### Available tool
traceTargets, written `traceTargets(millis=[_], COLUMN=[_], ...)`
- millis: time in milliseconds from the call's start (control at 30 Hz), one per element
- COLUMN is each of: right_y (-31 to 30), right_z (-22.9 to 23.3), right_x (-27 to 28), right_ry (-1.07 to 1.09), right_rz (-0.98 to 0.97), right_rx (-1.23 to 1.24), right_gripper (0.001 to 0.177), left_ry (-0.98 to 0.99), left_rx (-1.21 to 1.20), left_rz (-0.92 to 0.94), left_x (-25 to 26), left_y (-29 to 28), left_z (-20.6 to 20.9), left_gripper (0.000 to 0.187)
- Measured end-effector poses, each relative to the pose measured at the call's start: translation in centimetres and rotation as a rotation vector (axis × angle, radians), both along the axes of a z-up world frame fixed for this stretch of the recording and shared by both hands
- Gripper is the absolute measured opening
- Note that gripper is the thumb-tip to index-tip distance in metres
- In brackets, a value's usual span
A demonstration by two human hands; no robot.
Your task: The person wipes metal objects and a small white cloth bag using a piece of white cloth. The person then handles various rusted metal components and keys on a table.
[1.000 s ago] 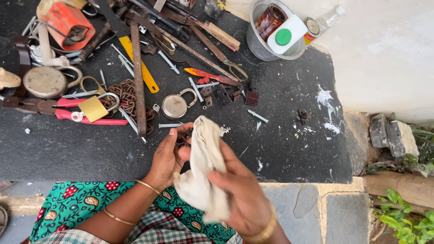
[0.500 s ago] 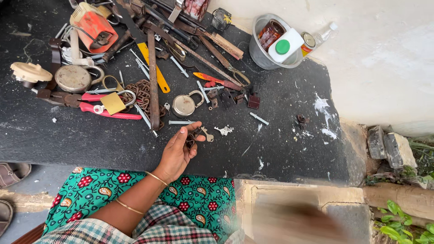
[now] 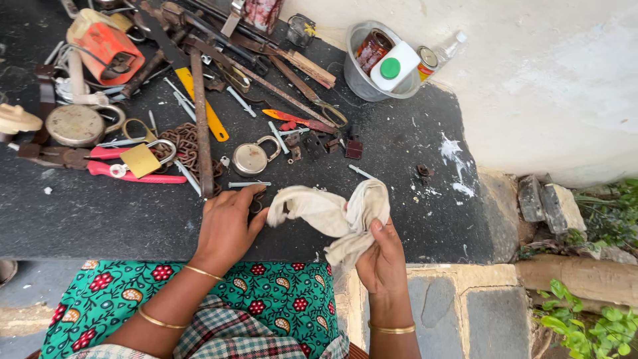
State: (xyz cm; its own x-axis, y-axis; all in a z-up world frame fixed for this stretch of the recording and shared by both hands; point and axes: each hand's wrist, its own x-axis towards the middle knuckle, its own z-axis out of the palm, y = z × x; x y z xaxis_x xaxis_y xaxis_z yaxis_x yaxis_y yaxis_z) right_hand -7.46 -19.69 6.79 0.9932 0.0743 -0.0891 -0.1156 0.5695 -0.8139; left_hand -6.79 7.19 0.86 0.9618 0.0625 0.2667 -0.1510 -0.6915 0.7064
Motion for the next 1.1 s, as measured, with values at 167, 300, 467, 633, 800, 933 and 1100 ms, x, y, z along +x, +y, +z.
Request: traceTargets(millis=[167,300,467,633,800,933,1100], right_y=[-0.7,-1.1,-1.1,-0.2,-1.8,-4.0,-5.2], right_z=[0.4,0.1,0.4,0.1,-1.2,-0.9,0.2], right_x=[0.5,0.7,0.5,-0.6,-0.8,-0.1,1.4], right_ry=[0.086,0.095,0.095,0.111,-0.088,-0.116,0.026], right_rz=[-0.114,-0.054,0.023,0.136,0.225,0.103,-0.033], right_rx=[0.021,0.141,0.245,0.154,-0.424,-0.694,-0.717], right_gripper=[0.049,0.048,0.047,0.044,0.021,0.023,0.018], left_ry=[-0.074,-0.269,-0.333,-0.217,-0.153,0.009,0.380], left_rx=[0.185,0.284,0.121,-0.320,-0.475,-0.557,-0.575], left_rz=[0.013,0.050,-0.156,-0.314,-0.340,-0.283,-0.248], left_x=[-0.1,-0.4,-1.9,-2.3,-1.8,-1.0,-0.3], left_y=[-0.6,-0.9,-2.4,-5.2,-5.9,-4.6,-3.6], left_z=[-0.3,-0.5,1.1,3.8,4.5,2.8,2.6], left_gripper=[0.040,0.048,0.038,0.067,0.027,0.023,0.025])
